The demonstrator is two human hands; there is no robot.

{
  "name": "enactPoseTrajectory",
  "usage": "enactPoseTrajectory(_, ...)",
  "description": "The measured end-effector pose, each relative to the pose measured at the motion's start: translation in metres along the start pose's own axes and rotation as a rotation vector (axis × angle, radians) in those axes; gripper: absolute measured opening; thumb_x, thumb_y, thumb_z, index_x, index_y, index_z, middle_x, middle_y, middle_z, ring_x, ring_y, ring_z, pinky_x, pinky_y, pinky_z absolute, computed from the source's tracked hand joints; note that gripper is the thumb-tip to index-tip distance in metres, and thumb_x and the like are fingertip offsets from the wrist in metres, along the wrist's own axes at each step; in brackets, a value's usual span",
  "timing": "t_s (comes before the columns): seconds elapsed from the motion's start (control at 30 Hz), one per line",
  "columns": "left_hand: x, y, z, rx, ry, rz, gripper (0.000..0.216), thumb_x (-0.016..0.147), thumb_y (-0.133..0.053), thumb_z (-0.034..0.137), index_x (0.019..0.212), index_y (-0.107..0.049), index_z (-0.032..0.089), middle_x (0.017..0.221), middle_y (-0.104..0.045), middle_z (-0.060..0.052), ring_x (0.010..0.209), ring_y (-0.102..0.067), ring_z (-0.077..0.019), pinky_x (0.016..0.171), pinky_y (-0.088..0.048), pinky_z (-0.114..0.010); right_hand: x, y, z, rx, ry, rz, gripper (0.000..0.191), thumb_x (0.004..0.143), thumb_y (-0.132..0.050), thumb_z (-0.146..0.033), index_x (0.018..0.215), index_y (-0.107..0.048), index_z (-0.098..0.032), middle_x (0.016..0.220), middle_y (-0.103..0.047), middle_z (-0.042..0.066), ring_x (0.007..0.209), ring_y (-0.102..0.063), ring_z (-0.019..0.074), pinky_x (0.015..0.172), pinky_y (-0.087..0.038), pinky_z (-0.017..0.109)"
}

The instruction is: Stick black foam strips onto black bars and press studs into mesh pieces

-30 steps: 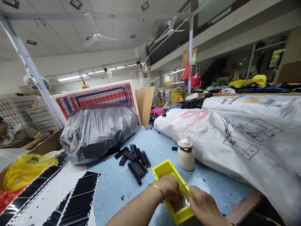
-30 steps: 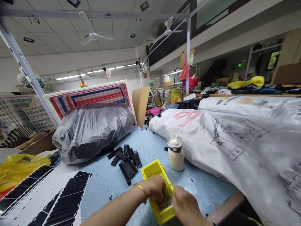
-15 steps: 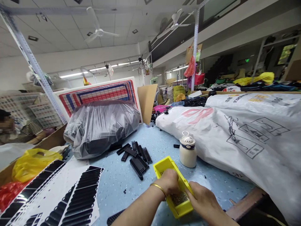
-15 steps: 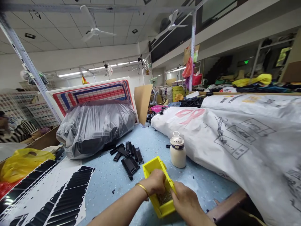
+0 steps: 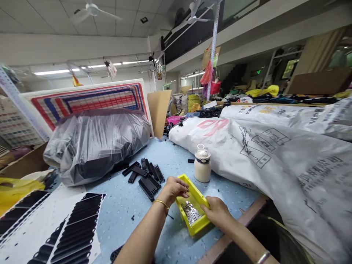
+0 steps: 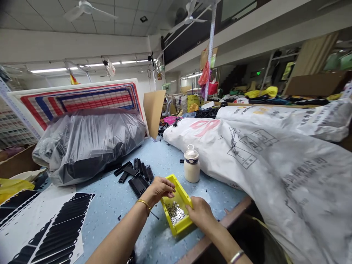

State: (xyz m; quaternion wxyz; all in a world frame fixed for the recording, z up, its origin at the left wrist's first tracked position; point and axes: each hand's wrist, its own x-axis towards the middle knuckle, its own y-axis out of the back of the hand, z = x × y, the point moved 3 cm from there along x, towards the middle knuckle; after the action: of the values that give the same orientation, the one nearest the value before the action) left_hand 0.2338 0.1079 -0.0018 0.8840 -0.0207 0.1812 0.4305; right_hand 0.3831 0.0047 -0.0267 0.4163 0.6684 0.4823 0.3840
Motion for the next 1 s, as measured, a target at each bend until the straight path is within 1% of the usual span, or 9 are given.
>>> enactPoseTrajectory(0.2, -0.005, 0.003, 0.008, -0.245, -0.034, -0.001, 0.014, 0.09, -0.067, 0.02, 0.08, -0.064, 0.01, 0.068, -0.065, 0.002, 0.054, -0.061, -0.0086, 0.053, -0.053, -0.022, -0.002, 0.004, -0.002, 0.016, -0.012, -0.007, 0.019, 0.082, -0.058, -0.025, 0.065, -0.062, -0.019, 0.066, -0.069, 0.006, 0.061, -0.062, 0.0184, 0.054, -0.031, 0.026)
enactPoseTrajectory(0.33, -0.014, 0.009, 0.012, -0.385, -0.072, 0.028, 0.015, 0.07, -0.077, 0.003, 0.066, -0.064, 0.008, 0.056, -0.066, -0.002, 0.045, -0.06, -0.0077, 0.049, -0.05, -0.018, -0.004, 0.008, -0.001, 0.042, -0.005, -0.017, 0.021, 0.081, -0.06, -0.031, 0.064, -0.063, -0.019, 0.065, -0.069, 0.005, 0.062, -0.062, 0.0188, 0.054, -0.033, 0.026)
enactPoseTrajectory(0.43, -0.026, 0.018, 0.014, -0.432, -0.091, 0.045, 0.016, 0.061, -0.08, 0.0, 0.065, -0.066, 0.007, 0.056, -0.067, -0.004, 0.043, -0.06, -0.0084, 0.047, -0.05, -0.018, -0.005, 0.014, 0.002, 0.078, 0.002, 0.0, 0.025, 0.082, -0.06, -0.044, 0.078, -0.069, -0.021, 0.071, -0.071, 0.004, 0.063, -0.063, 0.0192, 0.056, -0.038, 0.026)
enactPoseTrajectory(0.5, -0.033, 0.024, 0.014, -0.432, -0.097, 0.048, 0.016, 0.058, -0.08, 0.0, 0.066, -0.067, 0.007, 0.056, -0.068, -0.005, 0.043, -0.061, -0.0091, 0.047, -0.05, -0.018, -0.004, 0.019, 0.004, 0.095, -0.012, 0.034, 0.034, 0.083, -0.057, -0.049, 0.095, -0.07, -0.02, 0.08, -0.073, 0.006, 0.065, -0.065, 0.0201, 0.059, -0.042, 0.028)
enactPoseTrajectory(0.57, -0.037, 0.026, 0.014, -0.407, -0.091, 0.04, 0.016, 0.057, -0.081, 0.0, 0.065, -0.068, 0.006, 0.055, -0.068, -0.005, 0.043, -0.062, -0.0103, 0.046, -0.051, -0.019, -0.001, 0.021, 0.005, 0.104, -0.026, 0.069, 0.04, 0.084, -0.055, -0.05, 0.103, -0.069, -0.019, 0.083, -0.074, 0.007, 0.066, -0.067, 0.0212, 0.061, -0.045, 0.029)
enactPoseTrajectory(0.73, -0.028, 0.016, 0.017, -0.306, -0.05, 0.007, 0.015, 0.058, -0.079, -0.002, 0.059, -0.067, 0.006, 0.047, -0.064, -0.006, 0.038, -0.06, -0.0131, 0.044, -0.051, -0.024, 0.005, 0.023, 0.001, 0.109, -0.006, 0.146, 0.033, 0.084, -0.057, -0.047, 0.1, -0.07, -0.021, 0.08, -0.074, 0.005, 0.064, -0.068, 0.0208, 0.061, -0.047, 0.03)
enactPoseTrajectory(0.83, -0.029, 0.015, 0.021, -0.277, -0.063, 0.028, 0.014, 0.059, -0.079, -0.001, 0.06, -0.067, 0.006, 0.049, -0.064, -0.004, 0.04, -0.06, -0.011, 0.05, -0.054, -0.025, 0.001, 0.031, 0.002, 0.102, 0.01, 0.199, 0.032, 0.084, -0.057, -0.045, 0.099, -0.07, -0.02, 0.084, -0.074, 0.007, 0.064, -0.068, 0.0215, 0.062, -0.048, 0.031)
enactPoseTrajectory(0.93, -0.047, 0.027, 0.02, -0.247, -0.089, 0.075, 0.013, 0.06, -0.08, 0.003, 0.065, -0.068, 0.006, 0.054, -0.064, -0.002, 0.045, -0.061, -0.0096, 0.057, -0.056, -0.026, -0.011, 0.045, 0.003, 0.114, 0.049, 0.246, 0.033, 0.085, -0.054, -0.041, 0.1, -0.068, -0.016, 0.091, -0.074, 0.013, 0.073, -0.07, 0.0248, 0.065, -0.05, 0.033)
enactPoseTrajectory(1.0, -0.068, 0.043, 0.013, -0.197, -0.095, 0.114, 0.014, 0.061, -0.079, 0.006, 0.071, -0.069, 0.007, 0.058, -0.065, -0.002, 0.049, -0.062, -0.0105, 0.06, -0.057, -0.027, -0.023, 0.054, -0.005, 0.158, 0.148, 0.323, 0.032, 0.086, -0.053, -0.04, 0.099, -0.068, -0.016, 0.092, -0.074, 0.014, 0.075, -0.07, 0.0253, 0.062, -0.051, 0.033)
